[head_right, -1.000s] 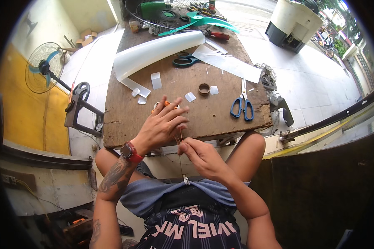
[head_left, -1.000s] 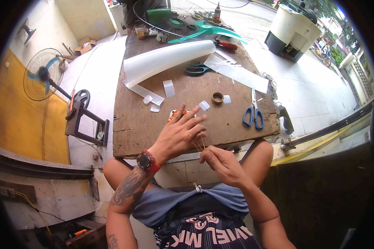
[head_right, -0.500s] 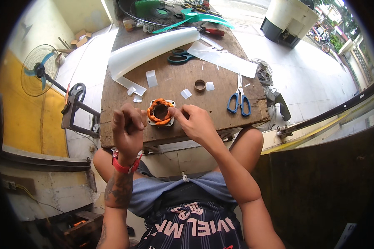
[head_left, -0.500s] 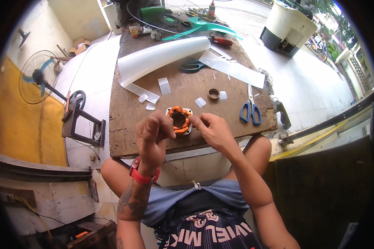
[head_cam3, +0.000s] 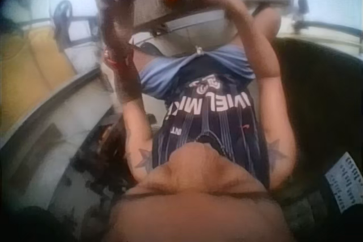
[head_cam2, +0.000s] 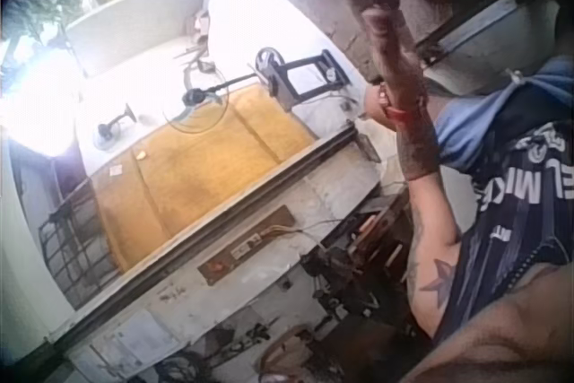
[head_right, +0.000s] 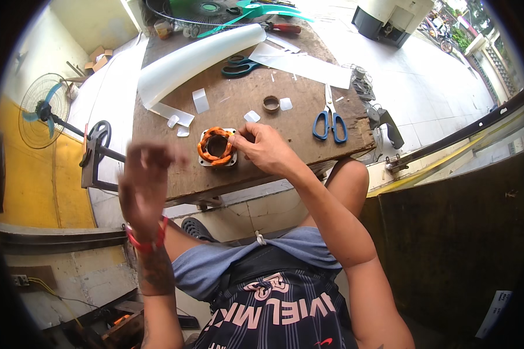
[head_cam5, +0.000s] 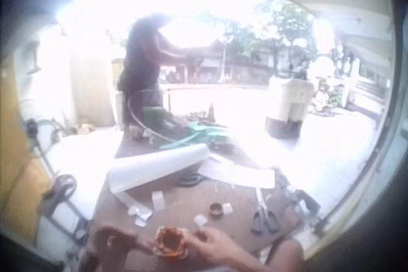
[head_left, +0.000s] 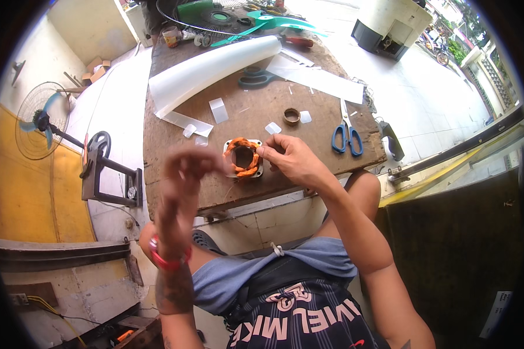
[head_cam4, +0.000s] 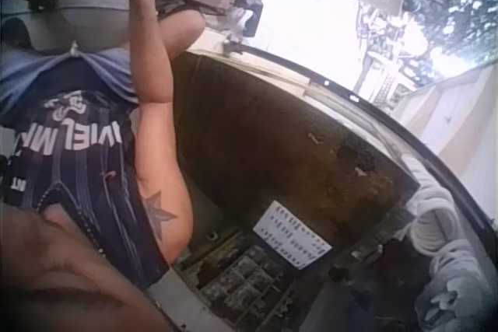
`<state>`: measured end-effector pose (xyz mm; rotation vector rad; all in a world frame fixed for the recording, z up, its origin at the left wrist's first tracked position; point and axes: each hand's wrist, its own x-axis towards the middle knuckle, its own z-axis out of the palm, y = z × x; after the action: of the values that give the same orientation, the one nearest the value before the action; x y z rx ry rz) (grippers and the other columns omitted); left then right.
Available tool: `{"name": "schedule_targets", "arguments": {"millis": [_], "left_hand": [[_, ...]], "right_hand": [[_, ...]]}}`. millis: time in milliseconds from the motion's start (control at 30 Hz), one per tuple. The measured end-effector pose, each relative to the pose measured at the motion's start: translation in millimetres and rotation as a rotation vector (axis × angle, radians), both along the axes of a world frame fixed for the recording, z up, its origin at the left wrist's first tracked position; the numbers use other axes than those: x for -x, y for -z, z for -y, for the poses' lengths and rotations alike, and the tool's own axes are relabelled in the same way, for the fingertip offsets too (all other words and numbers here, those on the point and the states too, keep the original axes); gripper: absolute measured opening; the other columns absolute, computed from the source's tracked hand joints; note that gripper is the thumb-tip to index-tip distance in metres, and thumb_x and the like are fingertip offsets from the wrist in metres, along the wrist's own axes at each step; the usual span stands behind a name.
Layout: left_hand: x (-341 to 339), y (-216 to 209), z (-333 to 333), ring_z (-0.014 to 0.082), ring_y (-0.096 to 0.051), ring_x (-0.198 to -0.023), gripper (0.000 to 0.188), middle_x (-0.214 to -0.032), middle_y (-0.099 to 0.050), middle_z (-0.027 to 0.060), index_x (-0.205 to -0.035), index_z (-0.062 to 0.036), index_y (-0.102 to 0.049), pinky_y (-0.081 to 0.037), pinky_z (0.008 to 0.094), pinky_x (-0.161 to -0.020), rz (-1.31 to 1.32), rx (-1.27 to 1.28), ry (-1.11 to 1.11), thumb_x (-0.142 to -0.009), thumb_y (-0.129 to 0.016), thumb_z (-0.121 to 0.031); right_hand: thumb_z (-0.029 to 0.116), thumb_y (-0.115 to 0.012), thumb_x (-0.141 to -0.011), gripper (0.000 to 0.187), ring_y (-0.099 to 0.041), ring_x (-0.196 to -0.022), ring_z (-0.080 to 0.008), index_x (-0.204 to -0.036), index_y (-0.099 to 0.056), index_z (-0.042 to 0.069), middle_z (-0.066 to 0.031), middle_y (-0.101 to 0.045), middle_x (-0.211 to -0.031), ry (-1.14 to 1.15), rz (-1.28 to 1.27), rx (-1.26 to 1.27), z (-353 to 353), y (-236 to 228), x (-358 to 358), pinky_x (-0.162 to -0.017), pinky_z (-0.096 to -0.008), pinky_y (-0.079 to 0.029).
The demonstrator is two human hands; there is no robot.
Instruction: The person sits on the floor and assembles a small electrical component with copper windings. They apply white tape to secure the windings, then handle and twist thin wires attached to the component.
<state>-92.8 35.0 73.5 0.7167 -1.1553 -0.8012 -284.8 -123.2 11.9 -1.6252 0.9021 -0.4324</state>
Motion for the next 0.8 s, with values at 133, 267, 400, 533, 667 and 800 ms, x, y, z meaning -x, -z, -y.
{"name": "schedule_targets", "arguments": {"millis": [133, 267, 400, 533, 667, 800], "left_hand": [[-42, -2, 56, 0.0323, -0.059, -0.137, 0.044, -0.144, -0.063, 0.0166, -0.147, -0.0043, -0.053, -0.046, 0.0436, -0.116, 0.636, -0.328, -0.163, -0.108, -0.054, -0.023], [-51, 27, 94, 0.0282, -0.066, -0.128, 0.043, -0.14, -0.067, 0.0146, -0.143, -0.0095, -0.061, -0.051, 0.0412, -0.11, 0.979, -0.27, 0.197, -0.101, -0.065, -0.01], [-44, 40, 93, 0.0287, -0.074, -0.107, 0.038, -0.125, -0.073, 0.0142, -0.128, -0.0046, -0.071, -0.057, 0.0372, -0.098, 0.897, -0.453, 0.167, -0.092, -0.078, -0.014], [-24, 40, 69, 0.0302, -0.073, -0.097, 0.039, -0.118, -0.072, 0.014, -0.129, -0.0062, -0.071, -0.059, 0.0371, -0.09, 0.955, -0.543, -0.155, -0.092, -0.078, -0.016], [-15, 37, 63, 0.0267, -0.073, -0.094, 0.032, -0.119, -0.071, 0.0143, -0.126, -0.0079, -0.072, -0.06, 0.038, -0.084, 1.006, -0.26, -0.259, -0.096, -0.075, -0.018], [-25, 33, 78, 0.0245, -0.073, -0.093, 0.022, -0.112, -0.07, 0.013, -0.119, -0.0057, -0.074, -0.06, 0.0366, -0.078, 0.972, -0.432, -0.044, -0.102, -0.071, -0.02]], "right_hand": [[0.035, -0.069, -0.103, 0.038, -0.055, -0.071, -0.0134, -0.107, -0.069, -0.003, -0.0073, -0.062, -0.077, -0.021, 0.008, 0.114, 3, 4, -7, -0.065, -0.0337, -0.047], [0.033, -0.068, -0.104, 0.036, -0.057, -0.077, -0.017, -0.106, -0.068, -0.004, -0.0109, -0.061, -0.083, -0.053, 0.001, 0.185, 9, 5, -7, -0.069, -0.0345, -0.048], [0.028, -0.066, -0.107, 0.03, -0.061, -0.078, -0.018, -0.104, -0.065, -0.002, -0.0097, -0.064, -0.085, -0.071, -0.053, 0.512, 15, 3, -9, -0.074, -0.0345, -0.051], [0.024, -0.064, -0.107, 0.028, -0.067, -0.085, -0.0216, -0.112, -0.066, -0.003, -0.014, -0.067, -0.091, -0.083, 0.015, 0.636, 26, -2, -11, -0.077, -0.0365, -0.054], [0.019, -0.062, -0.109, 0.023, -0.07, -0.093, -0.0176, -0.117, -0.068, -0.002, -0.0124, -0.073, -0.099, 0.048, 0.075, 0.356, 32, -3, 9, -0.082, -0.0337, -0.056], [0.016, -0.066, -0.105, 0.027, -0.071, -0.105, -0.0174, -0.126, -0.068, 0.0, -0.0133, -0.075, -0.113, -0.03, 0.159, 0.152, 16, 7, 31, -0.094, -0.032, -0.056]]}}
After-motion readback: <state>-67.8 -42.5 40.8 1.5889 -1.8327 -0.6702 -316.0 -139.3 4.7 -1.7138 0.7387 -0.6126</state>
